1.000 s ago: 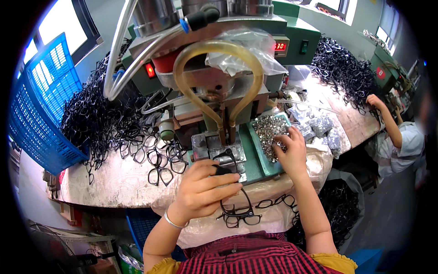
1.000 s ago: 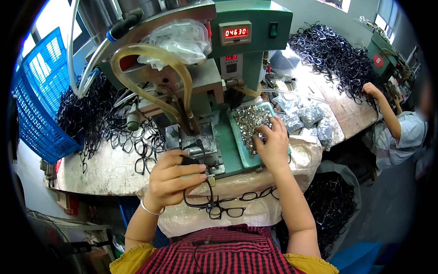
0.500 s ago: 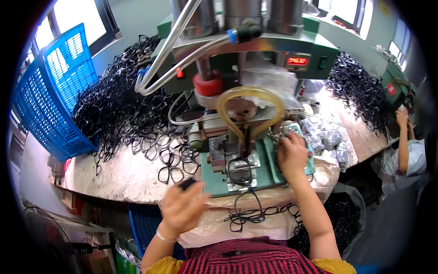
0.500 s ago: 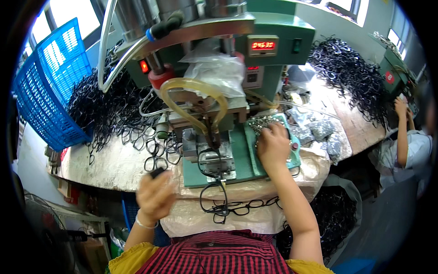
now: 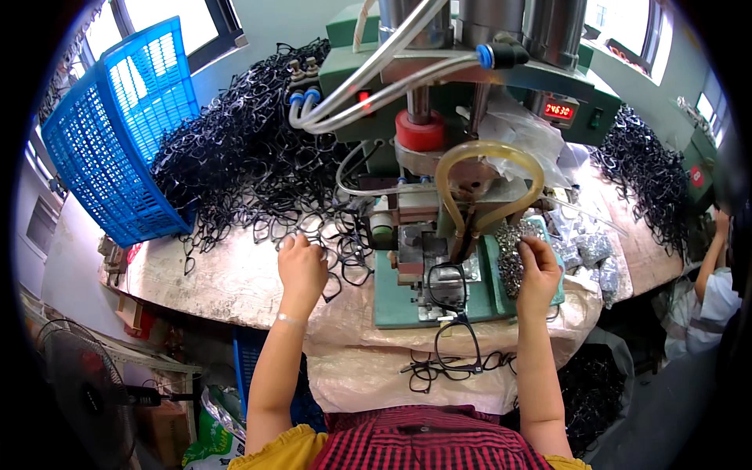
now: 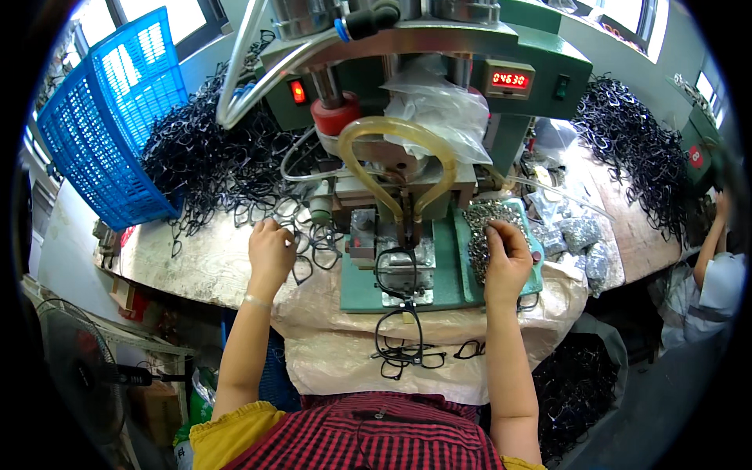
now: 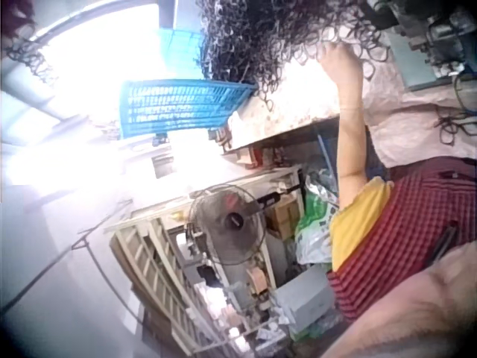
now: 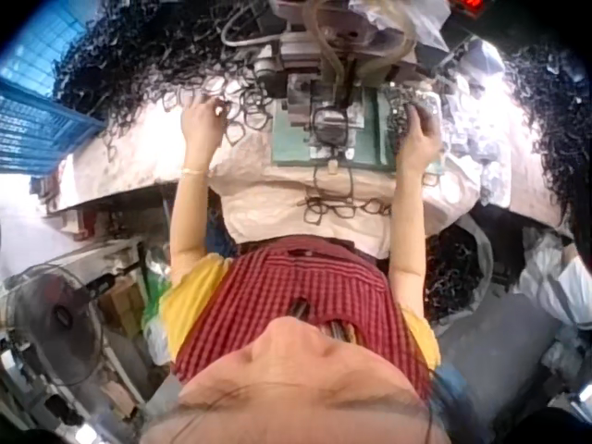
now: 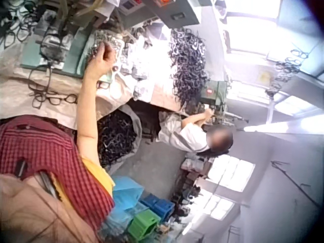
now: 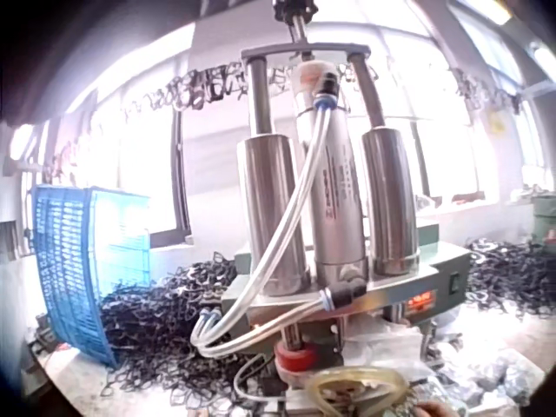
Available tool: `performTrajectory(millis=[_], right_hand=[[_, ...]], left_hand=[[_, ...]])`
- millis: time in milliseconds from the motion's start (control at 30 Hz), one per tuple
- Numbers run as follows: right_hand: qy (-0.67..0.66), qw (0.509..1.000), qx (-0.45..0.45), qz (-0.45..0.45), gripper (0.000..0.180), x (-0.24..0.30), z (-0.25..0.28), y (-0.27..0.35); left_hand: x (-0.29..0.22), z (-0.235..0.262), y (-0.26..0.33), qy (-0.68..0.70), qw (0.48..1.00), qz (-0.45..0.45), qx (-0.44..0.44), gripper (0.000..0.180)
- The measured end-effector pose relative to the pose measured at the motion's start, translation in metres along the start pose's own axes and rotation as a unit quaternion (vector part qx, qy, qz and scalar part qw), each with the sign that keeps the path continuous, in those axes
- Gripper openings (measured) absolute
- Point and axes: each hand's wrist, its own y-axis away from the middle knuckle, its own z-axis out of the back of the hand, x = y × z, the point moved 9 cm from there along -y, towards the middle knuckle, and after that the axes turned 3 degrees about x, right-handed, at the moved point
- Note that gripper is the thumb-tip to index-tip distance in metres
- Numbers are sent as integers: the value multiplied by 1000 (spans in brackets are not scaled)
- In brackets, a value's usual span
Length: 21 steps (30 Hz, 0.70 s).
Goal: The person repeatedly picks up black eyeglass frames from a pile, places them into a press machine, and fastens small metal screws into the hinge area. After each press, the person removes the frame and sets it aside. The process is repeated continuously with many frames visible on the workbench.
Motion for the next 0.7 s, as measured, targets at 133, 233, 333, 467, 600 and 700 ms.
performTrajectory(millis=[133, 233, 333, 467, 600, 700], right_hand=[[121, 992, -37, -8, 12, -2, 59, 18], [139, 989, -53, -12, 12, 5, 102, 38], [120, 992, 5, -30, 12, 31, 86, 48], [150, 974, 131, 110, 16, 100, -18, 36], [67, 984, 160, 51, 19, 69, -73, 19], [-29, 990, 139, 22, 36, 74, -86, 33]], left_hand=[[42, -52, 24, 33, 991, 128, 22, 9], [62, -31, 44, 191, 957, 216, -20, 13], [46, 6, 36, 402, 890, 199, -81, 16], [4, 42, 12, 527, 827, 140, -135, 13], [-4, 14, 21, 592, 784, 144, -118, 12], [-4, -4, 61, 635, 741, 179, -123, 20]])
